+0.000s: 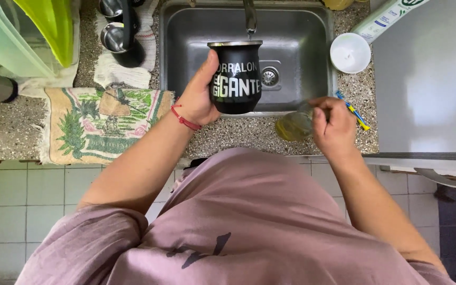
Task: Thoroughly cleaning a black cup in a sink using a toothbrush and a sponge.
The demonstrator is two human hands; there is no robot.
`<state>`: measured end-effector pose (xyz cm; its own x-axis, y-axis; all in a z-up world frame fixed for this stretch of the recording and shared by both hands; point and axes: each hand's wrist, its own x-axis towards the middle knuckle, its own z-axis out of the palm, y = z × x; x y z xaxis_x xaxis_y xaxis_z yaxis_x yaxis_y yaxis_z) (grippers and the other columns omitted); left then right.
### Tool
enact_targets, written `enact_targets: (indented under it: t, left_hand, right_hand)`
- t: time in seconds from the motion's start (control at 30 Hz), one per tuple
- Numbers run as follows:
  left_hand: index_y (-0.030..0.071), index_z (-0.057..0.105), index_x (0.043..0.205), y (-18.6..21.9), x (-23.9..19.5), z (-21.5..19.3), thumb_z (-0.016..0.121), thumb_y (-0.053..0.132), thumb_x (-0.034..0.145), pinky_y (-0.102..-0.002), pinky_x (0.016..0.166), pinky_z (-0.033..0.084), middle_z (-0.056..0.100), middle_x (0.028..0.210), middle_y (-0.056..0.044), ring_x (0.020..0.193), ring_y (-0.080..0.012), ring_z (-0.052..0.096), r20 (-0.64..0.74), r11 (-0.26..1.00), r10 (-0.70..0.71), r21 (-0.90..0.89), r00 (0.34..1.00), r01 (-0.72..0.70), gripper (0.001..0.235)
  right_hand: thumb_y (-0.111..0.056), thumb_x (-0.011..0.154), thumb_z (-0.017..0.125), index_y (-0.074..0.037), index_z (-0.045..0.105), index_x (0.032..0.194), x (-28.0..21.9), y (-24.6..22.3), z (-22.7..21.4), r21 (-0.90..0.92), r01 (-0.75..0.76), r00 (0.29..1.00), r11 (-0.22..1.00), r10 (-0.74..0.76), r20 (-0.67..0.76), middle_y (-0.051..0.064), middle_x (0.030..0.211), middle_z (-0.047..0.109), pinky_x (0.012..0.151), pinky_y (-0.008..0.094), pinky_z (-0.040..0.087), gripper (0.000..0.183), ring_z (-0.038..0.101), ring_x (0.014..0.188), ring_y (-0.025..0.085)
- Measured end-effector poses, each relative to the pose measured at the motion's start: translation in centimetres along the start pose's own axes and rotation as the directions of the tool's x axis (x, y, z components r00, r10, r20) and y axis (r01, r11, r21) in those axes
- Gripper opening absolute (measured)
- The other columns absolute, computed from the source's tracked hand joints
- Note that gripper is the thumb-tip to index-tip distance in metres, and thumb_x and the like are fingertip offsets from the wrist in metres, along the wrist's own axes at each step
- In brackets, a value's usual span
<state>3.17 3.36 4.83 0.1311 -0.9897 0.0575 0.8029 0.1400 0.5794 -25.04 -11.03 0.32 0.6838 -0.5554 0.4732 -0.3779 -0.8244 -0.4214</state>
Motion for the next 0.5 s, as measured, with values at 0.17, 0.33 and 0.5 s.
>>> enact_targets:
  t: [0.17, 0.33, 0.5]
  left_hand:
    - [-0.001, 0.054, 0.134, 0.1, -0.2, -0.2, 0.062, 0.054, 0.091, -0.052, 0.095, 0.058, 0.067, 0.118, -0.02, 0.109, -0.0335, 0.068, 0.013, 0.994, 0.026, -0.103, 1.0, -0.024, 0.07]
    - [-0.002, 0.049, 0.138, 0.2, -0.4, 0.3, 0.061, 0.061, 0.086, -0.06, 0.084, 0.06, 0.065, 0.121, -0.025, 0.107, -0.0425, 0.068, 0.071, 0.984, -0.064, -0.164, 0.995, 0.075, 0.082]
    - [0.003, 0.039, 0.152, 0.2, -0.6, 1.1, 0.061, 0.065, 0.086, -0.053, 0.088, 0.06, 0.063, 0.127, -0.018, 0.112, -0.0375, 0.067, 0.22, 0.972, -0.089, -0.196, 0.971, 0.133, 0.093]
  right_hand:
    - [-0.024, 0.107, 0.054, -0.004, 0.042, 0.093, -0.1, 0.3, 0.6, 0.13, 0.102, 0.986, 0.986, -0.083, -0.147, 0.015, 0.097, 0.071, 0.068, 0.038, 0.05, 0.028, 0.073, 0.095, 0.033]
    - [-0.007, 0.105, 0.058, -0.006, 0.039, 0.086, -0.1, 0.6, 0.9, 0.085, 0.118, 0.985, 0.989, -0.106, -0.138, 0.014, 0.09, 0.07, 0.065, 0.038, 0.05, 0.027, 0.074, 0.092, 0.031]
    - [-0.002, 0.103, 0.06, -0.003, 0.044, 0.095, -0.2, -0.2, 0.4, 0.187, 0.062, 0.995, 0.981, -0.045, -0.092, 0.017, 0.097, 0.07, 0.068, 0.035, 0.052, 0.017, 0.072, 0.094, 0.029]
